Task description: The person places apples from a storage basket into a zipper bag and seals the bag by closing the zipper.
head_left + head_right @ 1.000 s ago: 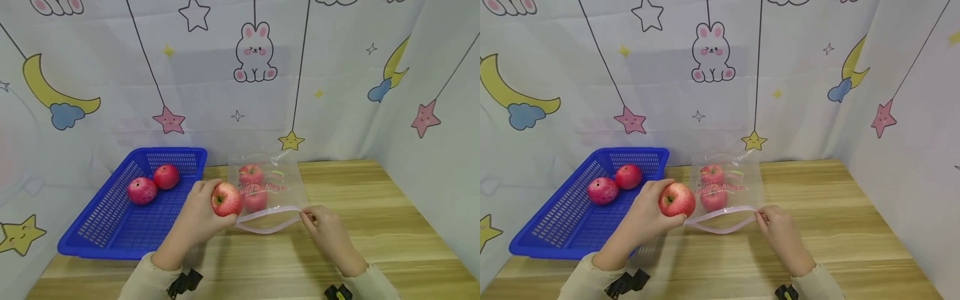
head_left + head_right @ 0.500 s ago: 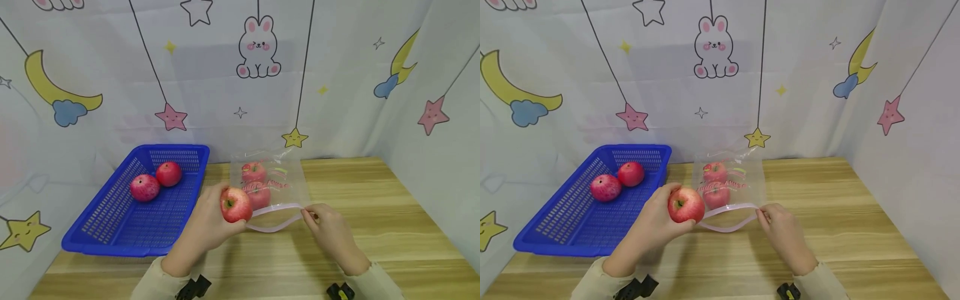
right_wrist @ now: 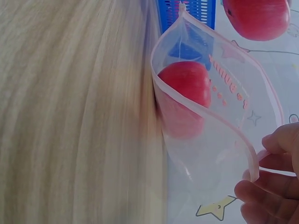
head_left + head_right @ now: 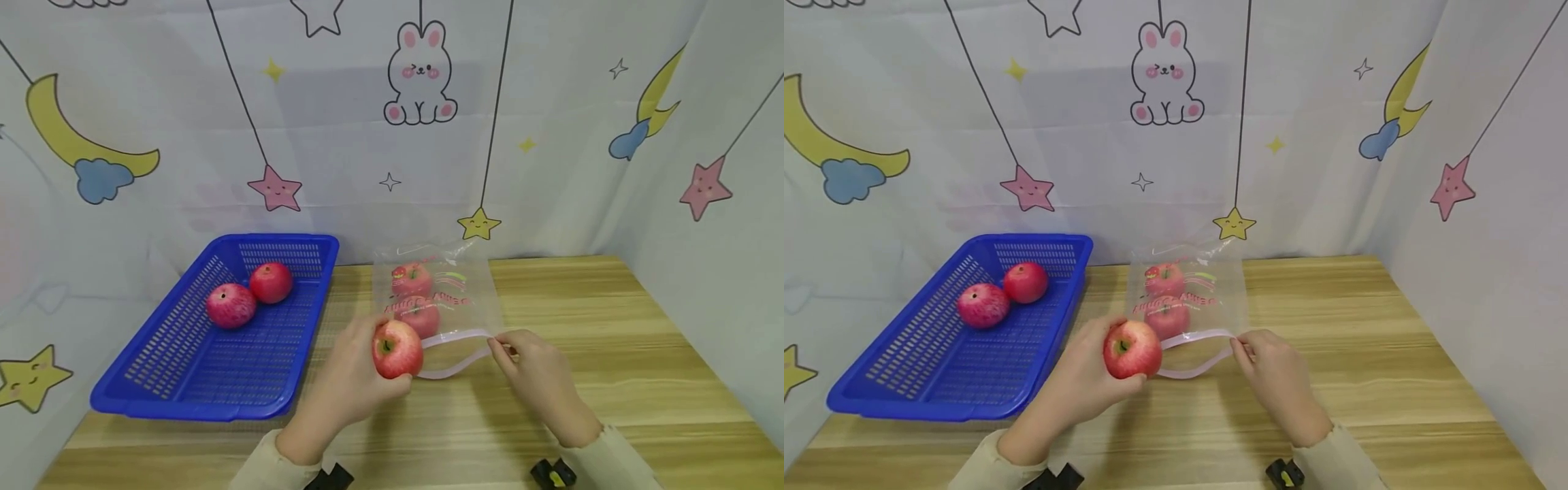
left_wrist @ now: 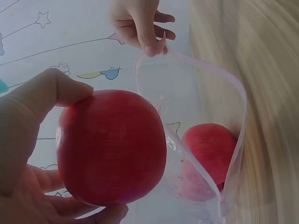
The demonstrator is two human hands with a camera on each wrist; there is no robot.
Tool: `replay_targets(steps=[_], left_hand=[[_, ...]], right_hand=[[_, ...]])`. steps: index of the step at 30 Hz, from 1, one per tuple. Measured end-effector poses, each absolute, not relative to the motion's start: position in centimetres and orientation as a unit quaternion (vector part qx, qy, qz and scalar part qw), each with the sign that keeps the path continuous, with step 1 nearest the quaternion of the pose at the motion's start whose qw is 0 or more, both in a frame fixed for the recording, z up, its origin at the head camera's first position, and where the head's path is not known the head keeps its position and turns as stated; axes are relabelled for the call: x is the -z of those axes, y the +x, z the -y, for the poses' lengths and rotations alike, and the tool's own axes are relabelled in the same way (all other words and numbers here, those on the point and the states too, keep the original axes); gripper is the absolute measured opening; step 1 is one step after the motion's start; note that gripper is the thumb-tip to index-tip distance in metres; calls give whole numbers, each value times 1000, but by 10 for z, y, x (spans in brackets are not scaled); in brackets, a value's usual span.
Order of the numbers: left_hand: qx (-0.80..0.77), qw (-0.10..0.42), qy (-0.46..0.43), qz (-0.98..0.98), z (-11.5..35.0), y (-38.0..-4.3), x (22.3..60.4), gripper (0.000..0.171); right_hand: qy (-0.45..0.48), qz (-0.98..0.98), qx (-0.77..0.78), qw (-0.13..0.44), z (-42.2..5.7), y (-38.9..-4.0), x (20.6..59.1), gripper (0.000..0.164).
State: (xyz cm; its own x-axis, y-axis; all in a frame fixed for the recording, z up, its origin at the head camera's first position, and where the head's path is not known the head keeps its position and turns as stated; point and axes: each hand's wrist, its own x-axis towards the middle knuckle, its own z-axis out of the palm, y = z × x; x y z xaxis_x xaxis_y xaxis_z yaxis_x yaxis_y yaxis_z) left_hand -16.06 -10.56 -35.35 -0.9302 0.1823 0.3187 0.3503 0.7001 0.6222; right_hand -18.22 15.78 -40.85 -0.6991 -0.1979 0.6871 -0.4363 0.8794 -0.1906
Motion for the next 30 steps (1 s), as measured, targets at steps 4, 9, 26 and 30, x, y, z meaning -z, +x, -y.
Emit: replay_targets(steps=[4, 9, 26, 30], left_hand=[[352, 110, -145, 918, 103, -157, 358, 72], [348, 112, -161, 917, 98, -155, 364, 71], [331, 133, -192, 914, 85, -153, 380, 71], [328, 132, -192, 916, 81, -153, 383, 70]], right_hand=[[174, 904, -177, 348, -155, -182, 407, 6], [177, 903, -175, 351, -153, -184, 407, 6], [178, 904, -172, 350, -148, -186, 402, 10], [179, 903, -171, 350, -147, -186, 401, 11]])
